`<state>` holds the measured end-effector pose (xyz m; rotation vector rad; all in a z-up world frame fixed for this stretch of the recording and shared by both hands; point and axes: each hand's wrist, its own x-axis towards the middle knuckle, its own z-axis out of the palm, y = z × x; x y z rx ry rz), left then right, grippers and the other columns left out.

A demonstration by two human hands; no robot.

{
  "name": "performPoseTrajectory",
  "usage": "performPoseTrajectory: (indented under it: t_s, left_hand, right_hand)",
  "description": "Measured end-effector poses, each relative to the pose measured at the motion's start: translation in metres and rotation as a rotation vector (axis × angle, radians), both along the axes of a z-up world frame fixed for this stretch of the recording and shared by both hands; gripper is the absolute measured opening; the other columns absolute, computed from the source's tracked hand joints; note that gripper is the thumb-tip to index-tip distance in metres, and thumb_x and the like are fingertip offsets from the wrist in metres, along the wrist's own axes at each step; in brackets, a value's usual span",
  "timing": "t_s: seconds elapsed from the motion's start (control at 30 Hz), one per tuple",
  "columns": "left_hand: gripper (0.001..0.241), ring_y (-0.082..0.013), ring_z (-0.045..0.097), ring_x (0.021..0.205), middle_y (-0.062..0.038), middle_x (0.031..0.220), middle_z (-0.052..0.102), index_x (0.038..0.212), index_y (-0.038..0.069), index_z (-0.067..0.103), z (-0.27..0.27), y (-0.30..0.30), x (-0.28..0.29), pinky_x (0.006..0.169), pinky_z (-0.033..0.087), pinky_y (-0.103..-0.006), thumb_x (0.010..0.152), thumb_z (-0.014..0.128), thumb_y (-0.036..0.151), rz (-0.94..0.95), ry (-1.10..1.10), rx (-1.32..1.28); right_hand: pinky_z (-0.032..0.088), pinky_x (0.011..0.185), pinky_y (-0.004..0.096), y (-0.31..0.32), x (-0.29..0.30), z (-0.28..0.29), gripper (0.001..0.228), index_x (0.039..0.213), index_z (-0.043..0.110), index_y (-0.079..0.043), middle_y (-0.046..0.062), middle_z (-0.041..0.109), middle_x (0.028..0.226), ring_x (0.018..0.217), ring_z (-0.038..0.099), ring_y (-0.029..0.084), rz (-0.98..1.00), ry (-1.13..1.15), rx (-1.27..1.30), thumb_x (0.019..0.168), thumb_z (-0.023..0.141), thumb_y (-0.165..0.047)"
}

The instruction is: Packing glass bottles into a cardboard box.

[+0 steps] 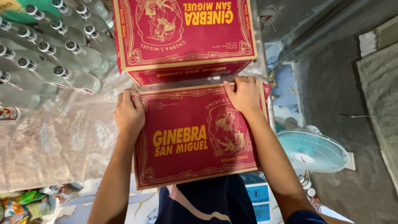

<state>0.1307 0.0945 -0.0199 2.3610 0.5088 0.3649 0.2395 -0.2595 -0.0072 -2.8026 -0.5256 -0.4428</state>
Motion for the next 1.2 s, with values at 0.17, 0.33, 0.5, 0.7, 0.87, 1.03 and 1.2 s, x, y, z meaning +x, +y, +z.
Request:
performPoseTrajectory:
  t_s: [0.17, 0.33, 0.5, 0.7, 0.87, 1.03, 1.2]
  left_hand:
    - [0.019, -0.0419, 0.068, 0.095, -0.018, 0.113, 0.069, 0.114, 0.009, 0.063, -0.005, 0.002, 0.004, 0.078, 0.052, -0.0529, 0.104, 0.056, 0.024, -0.021, -0.045, 0.011]
    - [0.02, -0.0411, 0.068, 0.095, -0.018, 0.114, 0.069, 0.115, 0.009, 0.062, -0.001, -0.001, 0.003, 0.08, 0.052, -0.0528, 0.106, 0.055, 0.024, -0.002, -0.012, 0.008]
    - [0.025, -0.0475, 0.063, 0.1, -0.019, 0.119, 0.067, 0.121, 0.011, 0.063, -0.006, -0.003, 0.005, 0.086, 0.05, -0.0569, 0.104, 0.054, 0.027, 0.025, 0.105, 0.06]
    - [0.024, -0.0484, 0.054, 0.125, -0.017, 0.121, 0.068, 0.119, 0.014, 0.066, -0.009, -0.04, 0.019, 0.113, 0.029, -0.0647, 0.1, 0.059, 0.028, -0.14, -0.147, 0.532]
    - [0.03, -0.0414, 0.059, 0.124, -0.016, 0.119, 0.07, 0.119, 0.007, 0.064, -0.033, -0.087, 0.052, 0.116, 0.025, -0.0662, 0.093, 0.058, 0.02, -0.355, -0.085, 0.478]
    - [0.028, -0.035, 0.063, 0.114, -0.013, 0.116, 0.072, 0.119, 0.007, 0.064, -0.01, -0.104, 0.056, 0.108, 0.037, -0.058, 0.093, 0.057, 0.016, -0.445, -0.088, 0.301]
    - [0.011, -0.0322, 0.065, 0.1, -0.011, 0.099, 0.072, 0.1, 0.009, 0.062, -0.005, -0.104, 0.054, 0.087, 0.043, -0.0496, 0.1, 0.057, 0.019, -0.388, -0.065, 0.322]
  right_hand:
    - [0.044, 0.089, 0.05, 0.013, 0.005, -0.006, 0.046, 0.082, 0.071, -0.006, 0.014, 0.073, 0.084, 0.084, 0.066, 0.032, 0.009, -0.024, -0.09, 0.099, 0.061, -0.047]
    - [0.046, 0.091, 0.046, 0.071, -0.005, 0.02, 0.049, 0.082, 0.067, -0.01, 0.01, 0.071, 0.076, 0.073, 0.066, 0.026, 0.0, 0.359, -0.155, 0.103, 0.053, -0.052]
    - [0.045, 0.095, 0.053, 0.119, -0.012, -0.008, 0.048, 0.086, 0.069, -0.006, 0.012, 0.074, 0.089, 0.084, 0.07, 0.027, 0.165, 0.256, -0.056, 0.1, 0.056, -0.051]
    - [0.045, 0.099, 0.055, 0.13, -0.02, -0.006, 0.042, 0.095, 0.072, -0.003, 0.015, 0.074, 0.099, 0.098, 0.068, 0.03, 0.156, 0.212, -0.063, 0.1, 0.056, -0.041]
    - [0.046, 0.095, 0.051, 0.12, -0.016, -0.023, 0.029, 0.098, 0.07, -0.002, 0.016, 0.072, 0.1, 0.101, 0.066, 0.034, 0.208, 0.096, 0.032, 0.099, 0.055, -0.027]
    - [0.047, 0.095, 0.048, 0.104, -0.014, -0.024, 0.021, 0.094, 0.068, -0.004, 0.015, 0.071, 0.094, 0.098, 0.065, 0.035, 0.219, 0.142, 0.111, 0.1, 0.057, -0.021]
    - [0.046, 0.089, 0.05, 0.07, -0.011, -0.001, 0.028, 0.088, 0.068, -0.005, 0.016, 0.07, 0.088, 0.091, 0.065, 0.035, 0.153, 0.144, 0.064, 0.098, 0.064, -0.03]
